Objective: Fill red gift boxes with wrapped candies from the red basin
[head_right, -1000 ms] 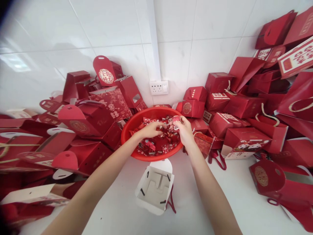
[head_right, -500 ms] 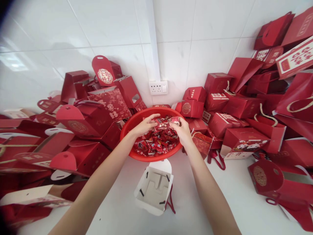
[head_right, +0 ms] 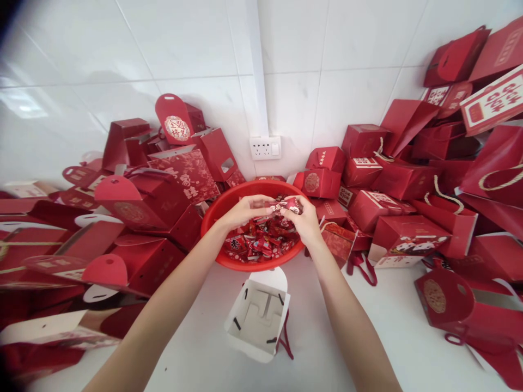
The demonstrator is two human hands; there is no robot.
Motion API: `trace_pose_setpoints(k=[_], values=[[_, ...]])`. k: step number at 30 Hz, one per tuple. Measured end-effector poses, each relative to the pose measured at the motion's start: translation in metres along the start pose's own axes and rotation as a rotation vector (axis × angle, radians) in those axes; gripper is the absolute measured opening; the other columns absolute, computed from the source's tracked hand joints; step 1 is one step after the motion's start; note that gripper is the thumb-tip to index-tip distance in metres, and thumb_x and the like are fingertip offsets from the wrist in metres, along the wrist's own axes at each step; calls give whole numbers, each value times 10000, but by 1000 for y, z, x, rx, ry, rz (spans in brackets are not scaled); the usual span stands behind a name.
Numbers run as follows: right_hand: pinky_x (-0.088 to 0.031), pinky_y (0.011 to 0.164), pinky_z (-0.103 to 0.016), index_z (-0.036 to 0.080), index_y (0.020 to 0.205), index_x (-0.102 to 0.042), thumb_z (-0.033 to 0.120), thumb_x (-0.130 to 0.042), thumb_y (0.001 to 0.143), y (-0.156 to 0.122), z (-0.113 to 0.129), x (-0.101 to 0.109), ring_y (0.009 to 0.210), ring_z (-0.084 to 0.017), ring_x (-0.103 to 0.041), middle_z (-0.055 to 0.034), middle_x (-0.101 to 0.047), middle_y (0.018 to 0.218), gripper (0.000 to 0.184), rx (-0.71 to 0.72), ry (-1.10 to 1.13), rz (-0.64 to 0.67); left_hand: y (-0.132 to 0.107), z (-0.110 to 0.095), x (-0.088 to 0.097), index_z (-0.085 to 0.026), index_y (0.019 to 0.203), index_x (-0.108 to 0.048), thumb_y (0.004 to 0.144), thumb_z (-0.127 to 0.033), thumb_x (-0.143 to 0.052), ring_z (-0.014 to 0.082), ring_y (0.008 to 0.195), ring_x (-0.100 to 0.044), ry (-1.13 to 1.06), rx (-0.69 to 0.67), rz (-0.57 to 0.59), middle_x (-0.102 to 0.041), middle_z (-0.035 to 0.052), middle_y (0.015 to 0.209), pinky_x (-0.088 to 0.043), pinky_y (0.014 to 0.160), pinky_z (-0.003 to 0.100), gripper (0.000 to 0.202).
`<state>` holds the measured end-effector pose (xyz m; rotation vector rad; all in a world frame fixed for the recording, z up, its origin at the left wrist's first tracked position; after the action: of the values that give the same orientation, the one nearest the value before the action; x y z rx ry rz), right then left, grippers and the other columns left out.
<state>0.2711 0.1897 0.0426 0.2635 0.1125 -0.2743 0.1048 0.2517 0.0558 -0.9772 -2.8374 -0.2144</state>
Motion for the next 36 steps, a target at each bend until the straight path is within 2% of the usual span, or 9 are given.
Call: trace_pose_setpoints(k=[5, 10, 13, 17, 19, 23, 25, 32, 36], values=[[-527, 770, -354, 236, 870, -679, 306, -840, 561, -1, 2, -1, 806, -212, -655, 1, -730, 887, 355, 4, 7, 5, -1, -5, 1, -109, 991, -771, 669, -375, -868, 149, 676, -634, 91, -50, -7, -733, 38, 754, -500, 673, 271, 428], [-535, 755, -357, 239, 866, -683, 284, -836, 555, -2, 2, -1, 798, -215, -664, 2, -733, 873, 349, -8, 34, 15, -2, -9, 0, -111, 902, -776, 655, -373, -874, 118, 597, -581, 93, -75, 4, -684, 5, 647, -446, 601, 236, 373], [-539, 773, -362, 238, 866, -692, 278, -839, 550, -2, 2, -1, 819, -219, -672, 4, -735, 875, 350, -12, 51, 13, -3, -11, -1, -110, 931, -782, 673, -373, -867, 137, 639, -624, 67, -83, 3, -716, 23, 697, -483, 646, 253, 378], [-537, 831, -366, 247, 865, -718, 265, -853, 532, -2, 4, -1, 877, -224, -678, 12, -740, 878, 359, -13, 83, 5, -3, -11, -3, -113, 1021, -786, 750, -397, -814, 198, 792, -717, -43, -75, 16, -779, 91, 951, -554, 816, 340, 393], [-536, 824, -359, 249, 854, -732, 257, -856, 527, -1, 4, -2, 864, -218, -677, 9, -747, 884, 350, -23, 105, 8, -1, -9, -1, -116, 1030, -786, 758, -382, -800, 206, 787, -729, -89, -78, -15, -778, 97, 990, -564, 841, 369, 381], [-516, 669, -329, 240, 834, -737, 303, -779, 608, 1, 1, 0, 654, -168, -619, 5, -733, 779, 238, -82, 178, 11, 2, -7, 9, -137, 904, -797, 687, -285, -790, 190, 784, -724, -176, -138, -147, -780, 76, 946, -562, 847, 352, 262], [-507, 634, -319, 228, 812, -740, 323, -750, 626, 2, -1, 0, 618, -159, -605, -4, -727, 737, 208, -115, 215, 20, 2, -7, 12, -149, 812, -792, 655, -259, -778, 191, 810, -718, -186, -161, -179, -781, 67, 916, -555, 831, 329, 192], [-534, 623, -301, 231, 798, -747, 373, -822, 614, 3, -6, -1, 640, -165, -636, 5, -712, 679, 245, -201, 303, 33, -1, -13, 10, -155, 740, -790, 608, -234, -836, 200, 854, -692, -170, -204, -137, -771, 65, 905, -534, 852, 334, 160], [-558, 627, -307, 250, 814, -745, 398, -849, 619, 0, -8, -5, 692, -178, -663, 15, -731, 735, 265, -246, 339, 48, -2, -15, 6, -160, 752, -789, 606, -205, -863, 208, 935, -691, -144, -242, -51, -750, 76, 1022, -524, 911, 356, 170]])
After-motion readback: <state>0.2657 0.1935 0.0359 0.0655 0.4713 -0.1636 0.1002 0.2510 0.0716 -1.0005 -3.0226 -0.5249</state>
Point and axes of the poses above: each hand's wrist, its own y-axis towards the middle knuckle, its own x-axis out of the back of the hand, z = x × y, the point moved 6 cm from there along y, towards the middle knuckle
